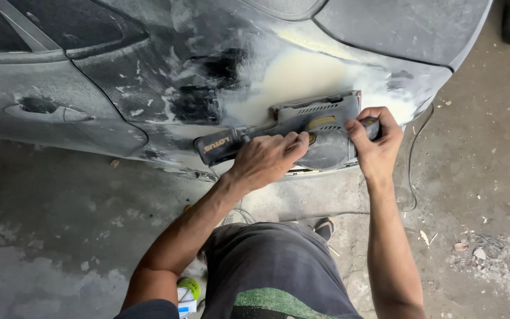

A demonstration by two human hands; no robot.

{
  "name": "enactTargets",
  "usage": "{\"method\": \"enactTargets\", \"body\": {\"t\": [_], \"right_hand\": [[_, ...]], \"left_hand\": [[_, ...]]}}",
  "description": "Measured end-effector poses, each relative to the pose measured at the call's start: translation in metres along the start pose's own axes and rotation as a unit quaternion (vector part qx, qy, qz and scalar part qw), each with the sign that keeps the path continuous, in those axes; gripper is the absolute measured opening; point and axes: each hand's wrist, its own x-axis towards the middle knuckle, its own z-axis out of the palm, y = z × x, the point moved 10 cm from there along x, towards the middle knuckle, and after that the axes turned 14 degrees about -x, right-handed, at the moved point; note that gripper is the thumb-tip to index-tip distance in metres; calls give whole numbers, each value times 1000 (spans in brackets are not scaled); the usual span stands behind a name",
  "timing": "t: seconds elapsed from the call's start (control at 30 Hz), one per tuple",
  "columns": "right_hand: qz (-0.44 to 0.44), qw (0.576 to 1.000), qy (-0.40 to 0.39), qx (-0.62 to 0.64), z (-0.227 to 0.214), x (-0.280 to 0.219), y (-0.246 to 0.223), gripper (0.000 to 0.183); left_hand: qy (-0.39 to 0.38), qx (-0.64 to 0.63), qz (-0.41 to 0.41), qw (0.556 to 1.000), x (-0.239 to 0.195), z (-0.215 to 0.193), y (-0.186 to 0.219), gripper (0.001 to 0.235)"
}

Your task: The person uses an electric sander to smooth a white filler patch on the front fender of a car. They periodically pause to wipe away dust and feel the surface with their hand to check for smoothness.

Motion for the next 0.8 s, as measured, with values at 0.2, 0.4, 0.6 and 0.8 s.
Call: {"method": "enactTargets", "body": {"t": [0.2,0.4,0.6,0.8], "right_hand": [[0,999,37,1,-9,-8,-5,16],[-1,999,53,-9,-32,-11,10,16],[33,997,66,36,-50,-1,62,13],[21,999,37,8,-47,2,65,14]], "left_hand": [[92,-110,106,984,9,-45,-25,64],[12,196,65,978,7,-33,-130,70],[-9,210,117,971,32,-16,-120,74],[-28,241,171,955,68,19,-98,75]]}}
